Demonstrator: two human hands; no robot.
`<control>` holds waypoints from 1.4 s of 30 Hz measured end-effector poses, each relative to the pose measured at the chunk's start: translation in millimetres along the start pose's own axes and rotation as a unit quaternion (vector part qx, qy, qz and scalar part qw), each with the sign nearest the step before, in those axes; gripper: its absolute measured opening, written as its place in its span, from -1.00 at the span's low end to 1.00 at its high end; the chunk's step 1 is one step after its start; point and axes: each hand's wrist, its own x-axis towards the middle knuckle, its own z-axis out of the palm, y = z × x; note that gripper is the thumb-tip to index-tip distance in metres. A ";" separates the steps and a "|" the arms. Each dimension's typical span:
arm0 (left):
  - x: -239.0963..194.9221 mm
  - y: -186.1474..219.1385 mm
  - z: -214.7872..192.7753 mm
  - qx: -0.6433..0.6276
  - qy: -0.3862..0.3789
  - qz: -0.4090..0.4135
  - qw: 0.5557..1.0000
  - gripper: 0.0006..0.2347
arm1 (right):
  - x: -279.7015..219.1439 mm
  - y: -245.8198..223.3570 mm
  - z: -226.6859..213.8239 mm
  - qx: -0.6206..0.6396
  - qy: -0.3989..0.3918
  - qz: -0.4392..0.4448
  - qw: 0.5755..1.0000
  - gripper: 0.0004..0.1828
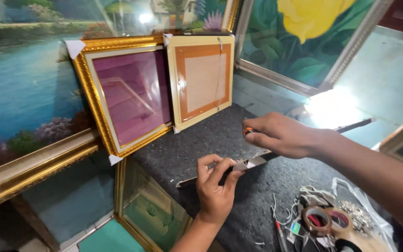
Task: Cleaning the glass of framed photographs and applying finishing tape to the frames on a workshop bench.
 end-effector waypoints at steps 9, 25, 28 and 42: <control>-36.9 10.9 -11.1 -0.003 -0.060 0.013 0.998 -0.82 | -22.7 -11.7 48.2 -0.122 -0.028 -0.127 0.984 -0.30; -49.4 8.5 -13.1 0.009 -0.056 -0.002 0.998 -0.76 | -27.4 -3.7 60.8 -0.170 -0.025 -0.260 0.950 -0.70; -49.8 6.1 -13.1 0.013 -0.042 0.002 0.999 -0.75 | -24.3 -8.5 57.1 -0.162 -0.027 -0.279 0.946 -0.67; 1.8 -8.4 -8.9 -0.003 -0.017 -0.011 1.000 -0.78 | -28.0 33.6 46.9 -0.156 0.278 0.106 0.942 -0.31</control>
